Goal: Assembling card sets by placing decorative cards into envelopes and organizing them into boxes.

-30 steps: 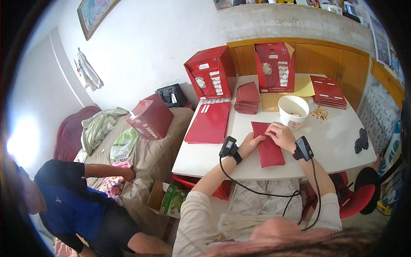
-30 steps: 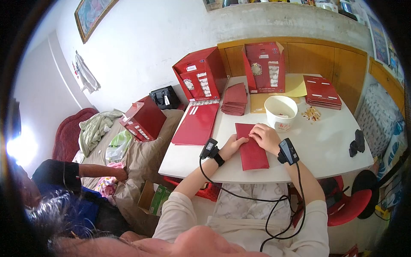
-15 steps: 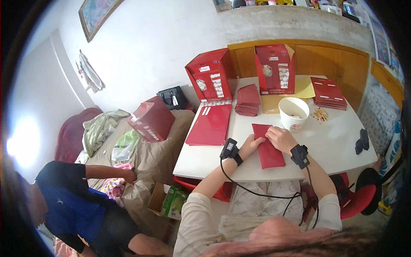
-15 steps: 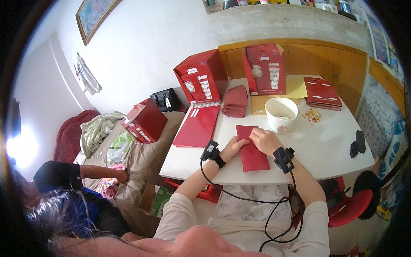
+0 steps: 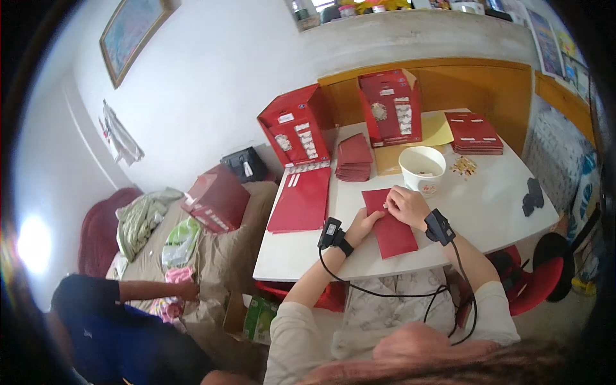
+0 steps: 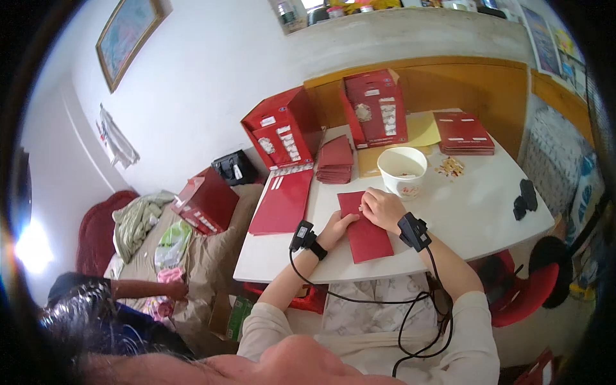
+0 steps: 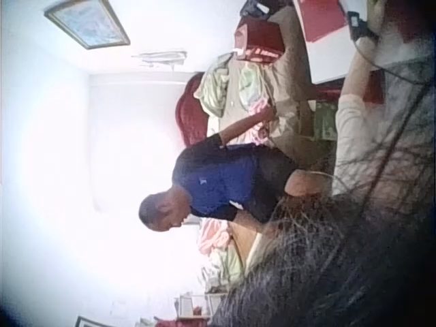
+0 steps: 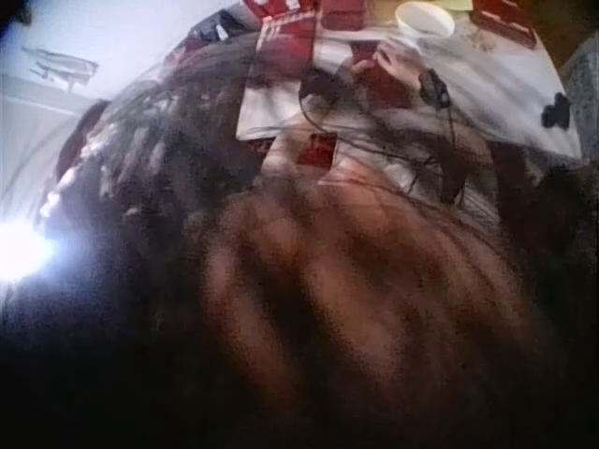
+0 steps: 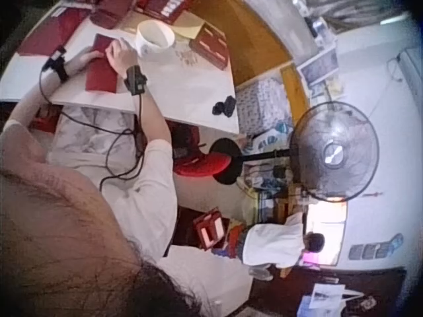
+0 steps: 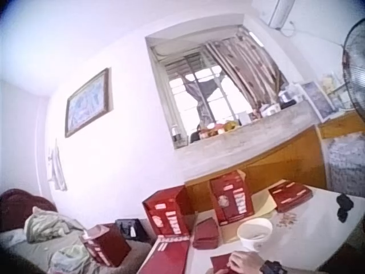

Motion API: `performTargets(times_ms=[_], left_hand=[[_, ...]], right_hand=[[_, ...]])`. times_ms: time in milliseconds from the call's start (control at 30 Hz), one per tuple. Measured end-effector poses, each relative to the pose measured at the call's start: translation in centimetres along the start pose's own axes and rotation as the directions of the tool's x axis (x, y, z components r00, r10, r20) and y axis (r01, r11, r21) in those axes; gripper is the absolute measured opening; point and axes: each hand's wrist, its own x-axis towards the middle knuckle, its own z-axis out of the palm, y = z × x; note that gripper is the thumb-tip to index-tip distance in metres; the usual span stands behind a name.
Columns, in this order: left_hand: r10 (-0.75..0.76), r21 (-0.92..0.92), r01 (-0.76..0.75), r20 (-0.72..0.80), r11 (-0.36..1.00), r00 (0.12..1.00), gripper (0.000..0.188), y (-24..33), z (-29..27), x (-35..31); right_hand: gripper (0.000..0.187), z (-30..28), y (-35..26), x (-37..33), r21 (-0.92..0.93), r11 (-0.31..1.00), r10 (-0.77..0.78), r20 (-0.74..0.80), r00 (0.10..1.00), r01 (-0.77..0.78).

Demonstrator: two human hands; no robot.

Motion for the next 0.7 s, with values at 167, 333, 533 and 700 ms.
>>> performTargets(times_ms=[167, 333, 533, 700], left_hand=[[-0.016, -0.032, 0.015, -0.027, 0.999, 0.999, 0.029, -0.9, -0.8, 0.2], [-0.060, -0.044, 0.058, -0.027, 0.997, 0.998, 0.028, 0.5, 0.1, -0.1], [0.001, -0.077, -0.004, -0.029, 0.997, 1.000, 0.027, 0.2, 0.0, -0.1], [-0.031, -0.102, 0.027, -0.038, 0.994, 0.999, 0.028, 0.1, 0.3, 0.1]], right_hand=[[0.012, -2.0, 0.5, 0.8, 0.159, 0.979, 0.166, -0.247, 0.955, -0.129], [0.009, -7.5, 4.8, 0.6, 0.162, 0.958, 0.285, -0.625, 0.727, -0.236], [0.010, -7.7, 15.2, -3.4, -0.059, 0.815, 0.397, -0.668, 0.629, -0.576], [0.012, -5.7, 18.8, -6.6, -0.201, 0.528, 0.657, -0.519, 0.547, -0.825]])
